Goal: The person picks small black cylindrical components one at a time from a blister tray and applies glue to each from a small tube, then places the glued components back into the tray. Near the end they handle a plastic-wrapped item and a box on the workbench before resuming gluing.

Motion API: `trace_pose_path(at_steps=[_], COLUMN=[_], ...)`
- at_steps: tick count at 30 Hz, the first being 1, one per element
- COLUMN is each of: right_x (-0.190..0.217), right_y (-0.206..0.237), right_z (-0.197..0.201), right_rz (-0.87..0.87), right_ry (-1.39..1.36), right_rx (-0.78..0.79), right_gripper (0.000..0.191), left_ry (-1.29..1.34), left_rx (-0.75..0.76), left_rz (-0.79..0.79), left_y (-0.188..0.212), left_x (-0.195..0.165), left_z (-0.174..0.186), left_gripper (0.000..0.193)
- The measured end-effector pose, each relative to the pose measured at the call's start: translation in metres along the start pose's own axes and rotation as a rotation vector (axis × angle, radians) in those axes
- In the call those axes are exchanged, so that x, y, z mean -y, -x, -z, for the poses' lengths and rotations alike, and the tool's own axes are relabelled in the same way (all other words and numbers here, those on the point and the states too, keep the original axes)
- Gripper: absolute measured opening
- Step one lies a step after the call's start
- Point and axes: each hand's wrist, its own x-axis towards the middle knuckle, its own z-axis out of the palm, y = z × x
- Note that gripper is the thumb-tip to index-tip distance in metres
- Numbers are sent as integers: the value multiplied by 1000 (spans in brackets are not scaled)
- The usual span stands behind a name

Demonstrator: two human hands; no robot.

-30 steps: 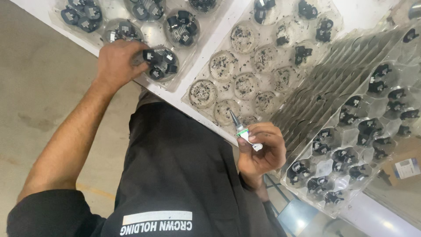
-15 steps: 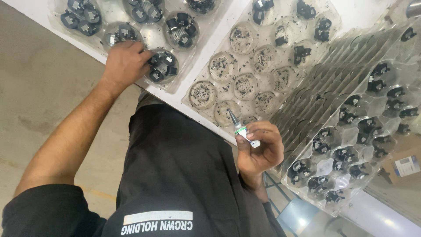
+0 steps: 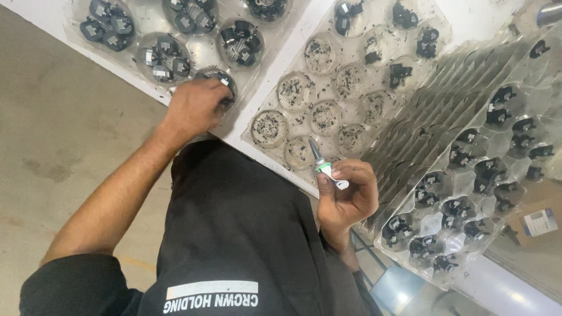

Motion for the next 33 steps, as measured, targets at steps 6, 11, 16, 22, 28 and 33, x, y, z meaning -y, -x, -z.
trace_pose_path(at_steps=[6,11,16,22,28,33], right_x=[3,-6,-16,-23,-28,-26], right_y=[0,-2,1,5,-1,-8], right_z=[-2,-3,-3,-4,-9,-17], right_rz=[-44,-60,-85,-43,-5,-227], right_ry=[3,-45,-90,-116,-219,-469], right_rx=[-9,-37,-69,-56,-46,-107], right_gripper=[27,28,32,28,17,15], left_ry=[-99,-119,403,1540,1714,1704], left_rx=[70,53,-102,-400,-295,-123], left_rz=[-99,-123,200,514,539,520], left_y=[-9,-18,-8,5,13,6], left_x=[1,-4,-22,-34,-61,-97], left_z=[-27,-15,23,31,28,34], left_gripper=[17,19,41,24,33,37])
